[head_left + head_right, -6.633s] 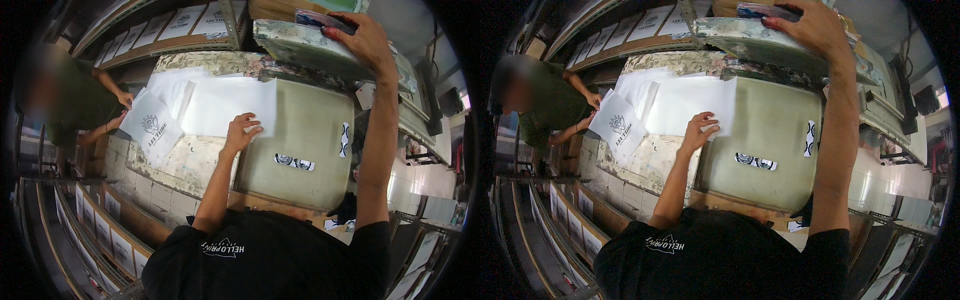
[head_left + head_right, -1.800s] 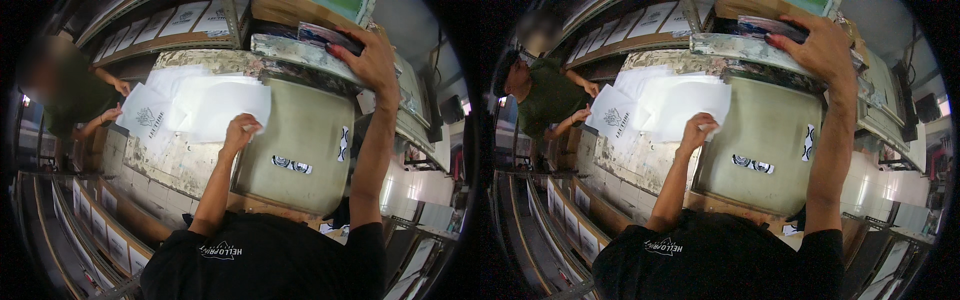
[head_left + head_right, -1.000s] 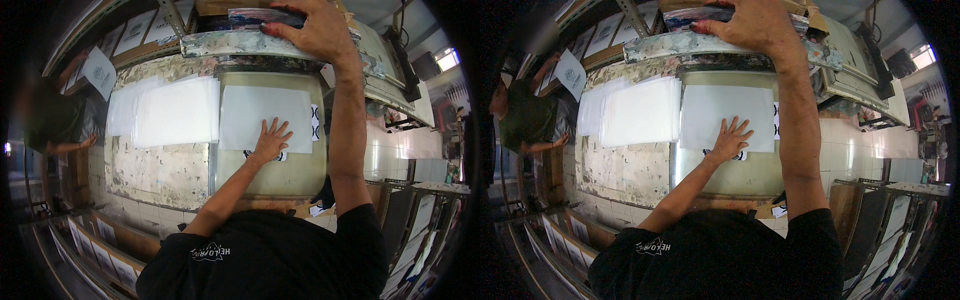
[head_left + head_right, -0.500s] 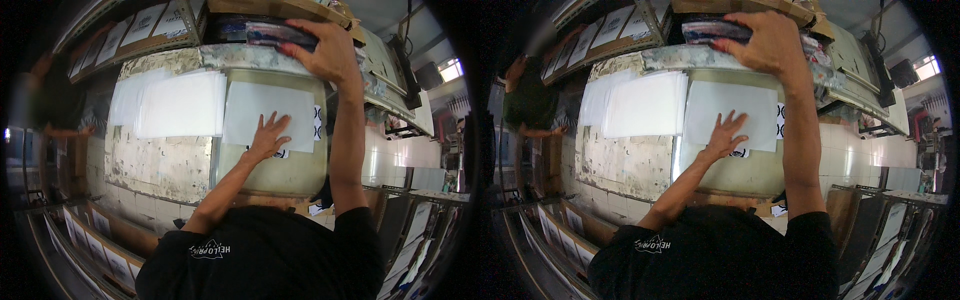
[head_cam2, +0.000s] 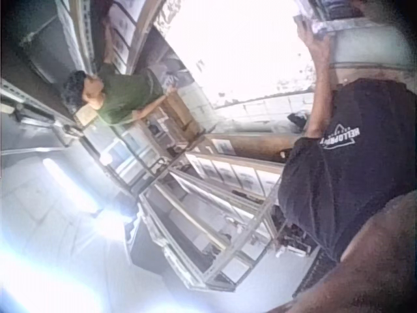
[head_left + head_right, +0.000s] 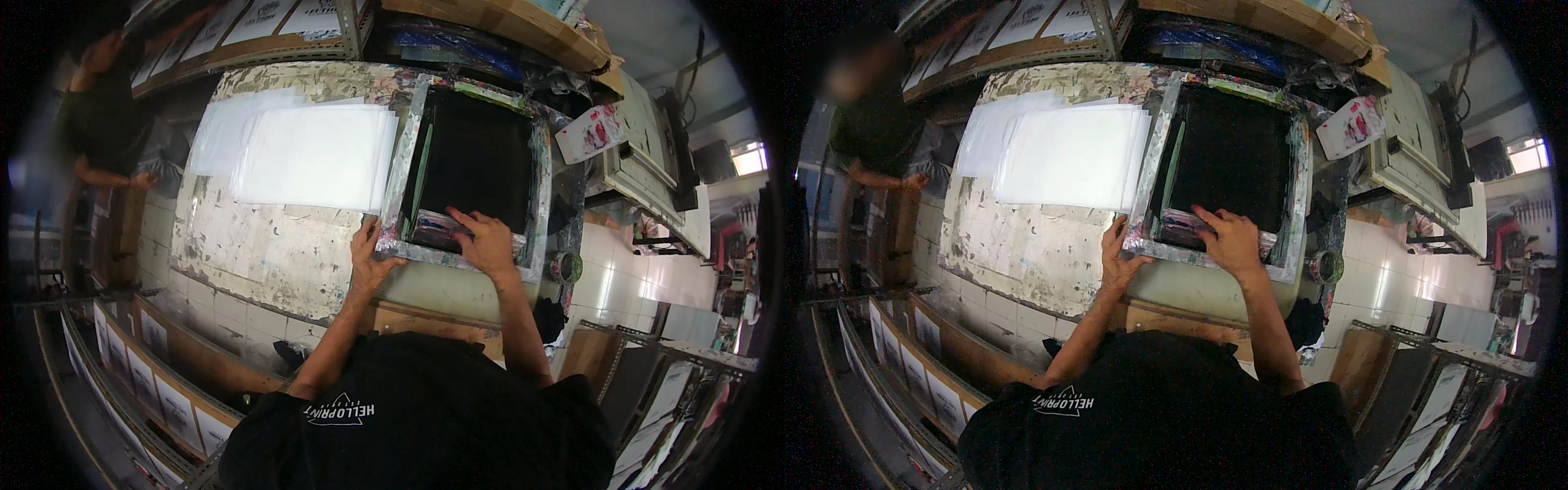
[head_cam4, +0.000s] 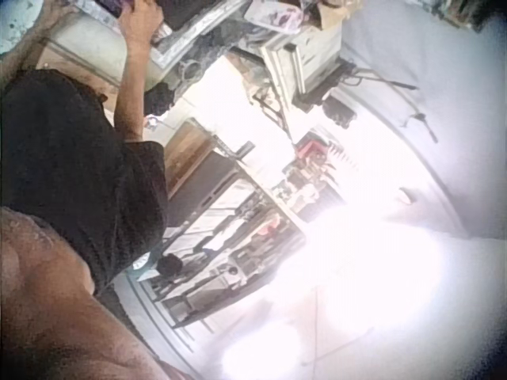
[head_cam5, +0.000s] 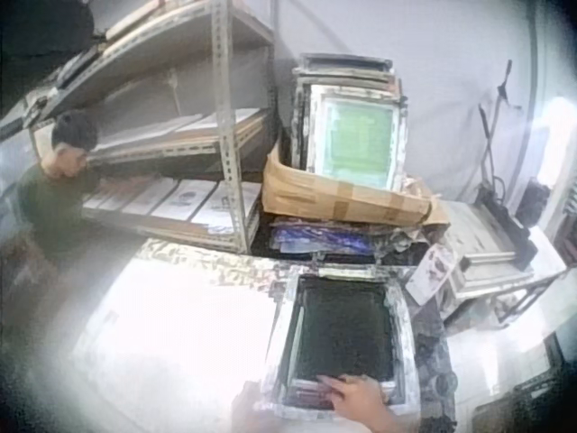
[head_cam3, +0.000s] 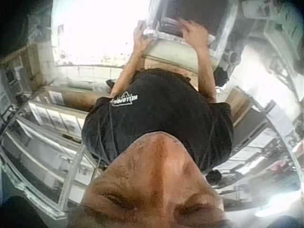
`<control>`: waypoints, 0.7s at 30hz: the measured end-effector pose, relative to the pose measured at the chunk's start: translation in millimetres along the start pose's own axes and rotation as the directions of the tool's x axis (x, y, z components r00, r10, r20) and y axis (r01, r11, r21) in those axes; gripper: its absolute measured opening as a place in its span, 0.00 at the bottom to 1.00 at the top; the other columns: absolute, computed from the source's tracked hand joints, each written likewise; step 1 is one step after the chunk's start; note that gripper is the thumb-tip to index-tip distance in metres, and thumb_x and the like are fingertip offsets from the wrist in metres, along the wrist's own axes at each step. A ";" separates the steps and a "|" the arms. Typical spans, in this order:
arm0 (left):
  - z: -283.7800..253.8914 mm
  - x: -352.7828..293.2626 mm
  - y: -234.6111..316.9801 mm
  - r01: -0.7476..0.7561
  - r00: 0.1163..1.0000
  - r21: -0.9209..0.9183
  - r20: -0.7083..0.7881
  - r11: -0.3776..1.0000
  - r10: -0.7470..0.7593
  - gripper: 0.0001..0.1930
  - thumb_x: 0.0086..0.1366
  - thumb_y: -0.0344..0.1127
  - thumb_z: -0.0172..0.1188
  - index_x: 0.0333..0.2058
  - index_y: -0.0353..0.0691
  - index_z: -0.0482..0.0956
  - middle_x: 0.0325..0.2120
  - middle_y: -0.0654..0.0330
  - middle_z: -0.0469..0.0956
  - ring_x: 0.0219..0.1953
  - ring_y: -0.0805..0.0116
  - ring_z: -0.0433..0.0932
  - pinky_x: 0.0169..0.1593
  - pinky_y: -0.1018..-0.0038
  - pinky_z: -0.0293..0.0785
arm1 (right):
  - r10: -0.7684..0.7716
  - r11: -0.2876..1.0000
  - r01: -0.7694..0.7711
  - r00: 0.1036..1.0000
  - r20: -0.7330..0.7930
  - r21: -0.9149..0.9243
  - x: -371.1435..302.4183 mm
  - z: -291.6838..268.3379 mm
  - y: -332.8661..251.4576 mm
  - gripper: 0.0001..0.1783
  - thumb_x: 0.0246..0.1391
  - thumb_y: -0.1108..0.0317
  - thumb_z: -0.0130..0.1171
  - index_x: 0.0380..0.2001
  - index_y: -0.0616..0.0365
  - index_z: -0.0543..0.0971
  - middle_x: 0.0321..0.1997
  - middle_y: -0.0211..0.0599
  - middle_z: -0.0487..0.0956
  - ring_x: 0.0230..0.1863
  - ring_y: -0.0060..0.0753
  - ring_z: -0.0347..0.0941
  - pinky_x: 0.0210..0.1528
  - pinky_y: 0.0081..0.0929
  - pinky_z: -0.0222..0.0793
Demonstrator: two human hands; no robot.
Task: The person performs screen printing by placing white paper under a screen, using a squeegee to pull ink across the mesh, and lifting the screen to reveal a printed logo. The printed sheets are then stacked on the table.
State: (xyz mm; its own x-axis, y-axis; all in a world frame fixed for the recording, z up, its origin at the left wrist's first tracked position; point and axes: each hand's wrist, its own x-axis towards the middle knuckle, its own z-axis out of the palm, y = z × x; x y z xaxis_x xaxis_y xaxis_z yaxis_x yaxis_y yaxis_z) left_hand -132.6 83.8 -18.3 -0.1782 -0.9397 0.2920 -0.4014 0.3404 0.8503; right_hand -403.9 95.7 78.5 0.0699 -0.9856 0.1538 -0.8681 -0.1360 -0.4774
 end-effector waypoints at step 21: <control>-6.9 -4.0 5.2 -0.062 0.998 0.203 0.029 0.977 0.058 0.48 0.38 0.48 0.79 0.60 0.38 0.72 0.66 0.44 0.61 0.64 0.44 0.61 0.64 0.51 0.54 | -0.096 0.975 0.060 0.981 -0.167 -0.212 262.4 -7.8 174.1 0.33 0.45 0.66 0.67 0.59 0.41 0.77 0.53 0.50 0.79 0.59 0.55 0.71 0.61 0.56 0.56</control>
State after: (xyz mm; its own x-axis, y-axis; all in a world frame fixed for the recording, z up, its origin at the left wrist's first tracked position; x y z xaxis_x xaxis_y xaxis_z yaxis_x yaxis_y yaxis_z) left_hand -127.8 89.1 -12.1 -0.2269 -0.9171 0.3279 -0.5634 0.3982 0.7239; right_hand -540.5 -185.9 42.6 0.0704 -0.9374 0.3411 -0.9469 -0.1704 -0.2727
